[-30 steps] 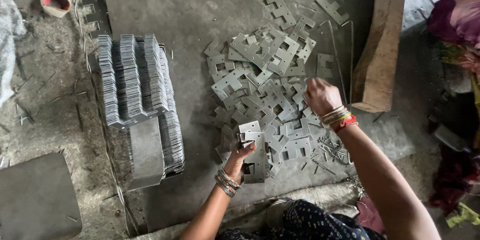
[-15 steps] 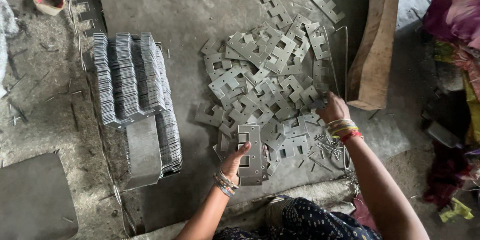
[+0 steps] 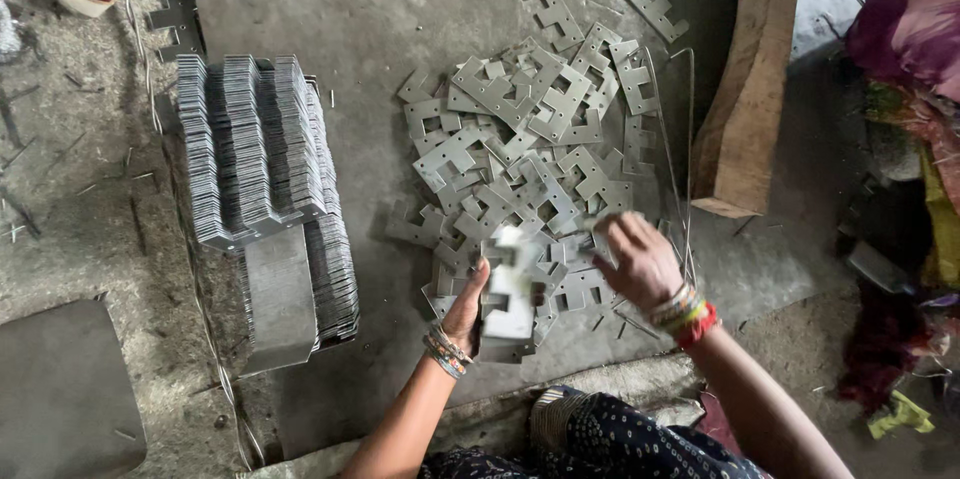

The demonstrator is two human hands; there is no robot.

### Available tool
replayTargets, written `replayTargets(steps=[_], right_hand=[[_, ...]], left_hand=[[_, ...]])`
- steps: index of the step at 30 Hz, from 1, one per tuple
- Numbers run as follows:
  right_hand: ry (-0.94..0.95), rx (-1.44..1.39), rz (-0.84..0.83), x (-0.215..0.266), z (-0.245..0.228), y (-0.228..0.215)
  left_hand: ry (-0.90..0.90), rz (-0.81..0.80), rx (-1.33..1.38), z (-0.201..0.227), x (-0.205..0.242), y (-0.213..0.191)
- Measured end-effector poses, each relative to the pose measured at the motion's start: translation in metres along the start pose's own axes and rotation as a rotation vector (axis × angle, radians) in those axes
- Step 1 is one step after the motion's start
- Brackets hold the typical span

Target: The person picks up small metal brackets from a pile on the floor, aligns them, and stacks them into neat piles. The person uses a metal rod to move and organize the brackets during the process.

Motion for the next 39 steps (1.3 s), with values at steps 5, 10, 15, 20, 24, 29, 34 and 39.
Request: replayTargets(steps=[5, 10, 15, 20, 24, 29, 34, 39], right_hand=[[0.378, 0.124, -0.096, -0.014, 0.061, 0.045], [0.510, 0.249, -0.162, -0.050, 0.106, 0.108], [0.710, 0.015, -0.188, -0.070, 0.119, 0.094], [0.673, -0.271, -0.374, -0.061, 0.066, 0.051], [0.602, -0.428, -0.527, -0.033, 0.029, 0.036], [0.314, -0.151, -0.286, -0.009, -0.009, 0.063], [0.227, 0.079, -0.425, 0.007, -0.047, 0.097], [0.071, 0.117, -0.320, -0.020, -0.064, 0.094]], left_hand=[[-0.120, 0.263, -0.028, -0.034, -0.003, -0.031], [0.067, 0.245, 0.024, -0.050, -0.007, -0.054], [0.094, 0.133, 0.153, -0.026, 0.009, -0.047], [0.244, -0.025, 0.157, 0.005, 0.020, -0.020], [0.043, 0.126, 0.191, 0.000, 0.024, -0.016], [0.052, 0.139, 0.263, -0.003, 0.029, -0.024], [0.075, 0.103, 0.310, 0.007, 0.050, -0.022], [0.097, 0.227, 0.287, 0.024, 0.062, -0.026]])
Point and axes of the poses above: each hand's wrist, its own x-axis away from the middle knuckle, its own y-axis out of the palm, z = x × y, the point moved 2 cm from there along -x, towards the middle knuckle, and after that the axes turned 8 degrees about y, right-handed, at the moved point
